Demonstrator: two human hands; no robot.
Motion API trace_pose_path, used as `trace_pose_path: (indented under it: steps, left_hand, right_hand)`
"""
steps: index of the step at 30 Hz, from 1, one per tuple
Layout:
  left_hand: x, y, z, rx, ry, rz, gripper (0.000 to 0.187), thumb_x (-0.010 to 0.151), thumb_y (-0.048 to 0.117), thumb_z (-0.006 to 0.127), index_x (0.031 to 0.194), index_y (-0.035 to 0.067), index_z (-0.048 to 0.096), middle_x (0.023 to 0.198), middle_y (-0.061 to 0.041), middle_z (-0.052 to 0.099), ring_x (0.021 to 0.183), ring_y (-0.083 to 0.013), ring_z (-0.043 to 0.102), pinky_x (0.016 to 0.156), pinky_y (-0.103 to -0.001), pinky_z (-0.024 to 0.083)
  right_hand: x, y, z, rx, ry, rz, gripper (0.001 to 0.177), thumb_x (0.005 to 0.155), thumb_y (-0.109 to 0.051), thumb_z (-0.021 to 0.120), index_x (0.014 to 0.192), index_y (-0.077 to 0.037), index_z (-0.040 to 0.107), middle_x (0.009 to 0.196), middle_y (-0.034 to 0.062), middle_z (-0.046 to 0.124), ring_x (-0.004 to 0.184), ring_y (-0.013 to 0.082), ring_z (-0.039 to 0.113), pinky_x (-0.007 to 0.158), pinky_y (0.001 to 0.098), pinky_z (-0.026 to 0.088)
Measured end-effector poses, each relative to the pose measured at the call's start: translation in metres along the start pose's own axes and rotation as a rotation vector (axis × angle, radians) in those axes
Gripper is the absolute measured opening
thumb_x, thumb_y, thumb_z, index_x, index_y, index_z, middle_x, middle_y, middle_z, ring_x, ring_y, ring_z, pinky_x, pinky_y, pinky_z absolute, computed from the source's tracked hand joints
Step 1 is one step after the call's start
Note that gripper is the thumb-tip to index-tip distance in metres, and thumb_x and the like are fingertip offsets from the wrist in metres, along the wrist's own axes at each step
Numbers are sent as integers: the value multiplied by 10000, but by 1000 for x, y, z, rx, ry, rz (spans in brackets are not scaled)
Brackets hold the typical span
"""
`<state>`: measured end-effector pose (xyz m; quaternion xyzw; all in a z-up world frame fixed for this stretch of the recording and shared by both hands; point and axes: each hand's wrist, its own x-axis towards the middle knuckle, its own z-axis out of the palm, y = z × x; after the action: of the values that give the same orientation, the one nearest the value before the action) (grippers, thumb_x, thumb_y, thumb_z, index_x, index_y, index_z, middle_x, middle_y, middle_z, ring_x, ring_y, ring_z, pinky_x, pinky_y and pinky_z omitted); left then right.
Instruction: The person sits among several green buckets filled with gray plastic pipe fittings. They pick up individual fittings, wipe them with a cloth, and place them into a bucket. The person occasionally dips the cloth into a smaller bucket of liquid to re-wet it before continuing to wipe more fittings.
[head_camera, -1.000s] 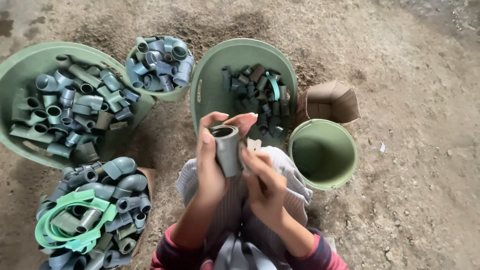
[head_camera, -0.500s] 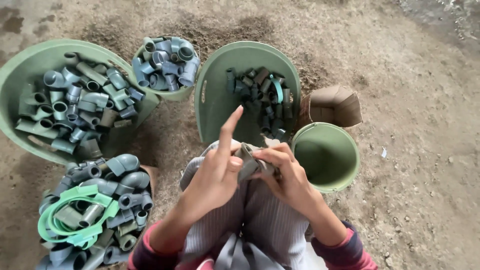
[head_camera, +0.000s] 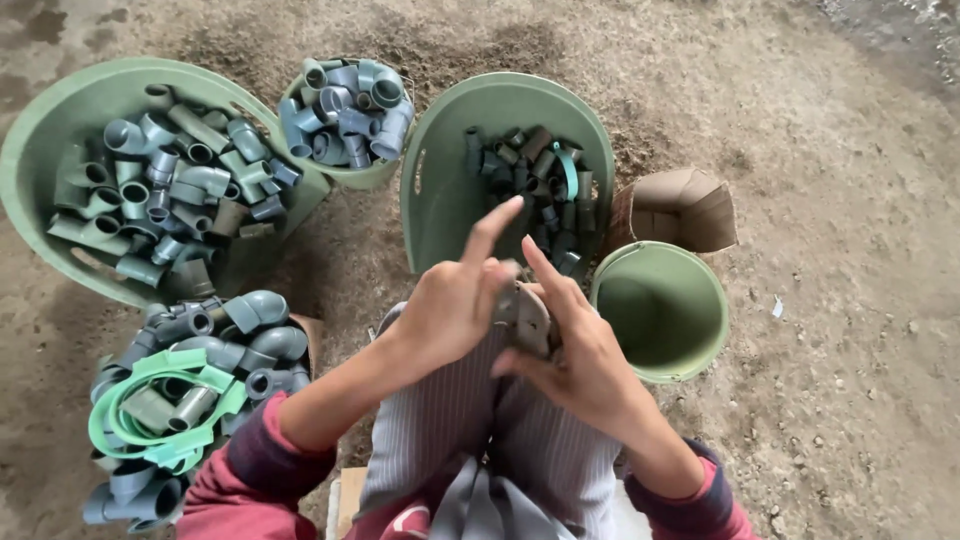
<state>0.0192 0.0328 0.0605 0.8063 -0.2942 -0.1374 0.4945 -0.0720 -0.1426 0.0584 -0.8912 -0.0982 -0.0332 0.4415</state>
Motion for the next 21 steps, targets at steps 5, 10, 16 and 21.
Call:
trace_pose_path:
  steps: [5,10,16,21]
  left_hand:
    - [-6,14,-12,-493,-284,-288,682,983,530,267,1569,189,338,573,-107,592,414,-231,572,431,-331,496]
    - [-2,19,3,-188,-134,-159,523,1071,370,262,1584,294,327,820,-216,712,747,-410,704,806,-520,573]
    - [-7,8,22,259,257,384,527,1084,147,280,1607,81,280,590,-79,555,475,-289,604,547,-368,564]
    - [12,-12,14,-795,-31,-189,658,1057,584,273,1042,72,685,751,-110,692,437,-193,598,317,-249,473]
  right_hand:
    - [-6,51,11,-13,33,-326,1167,776,-286,894,1624,-15,140,1297,204,635,1234,360,580,1087,452,446]
    - [-5,69,31,54,333,-453,1126,720,-272,891,1538,185,267,1003,184,753,840,307,689,828,428,569]
    - [-4,56,24,-9,472,-461,968,847,-403,764,1494,193,360,943,132,727,892,280,605,873,407,519]
    - [-9,65,20,-177,742,-565,918,817,-528,733,1372,171,520,850,114,717,885,284,501,870,387,476]
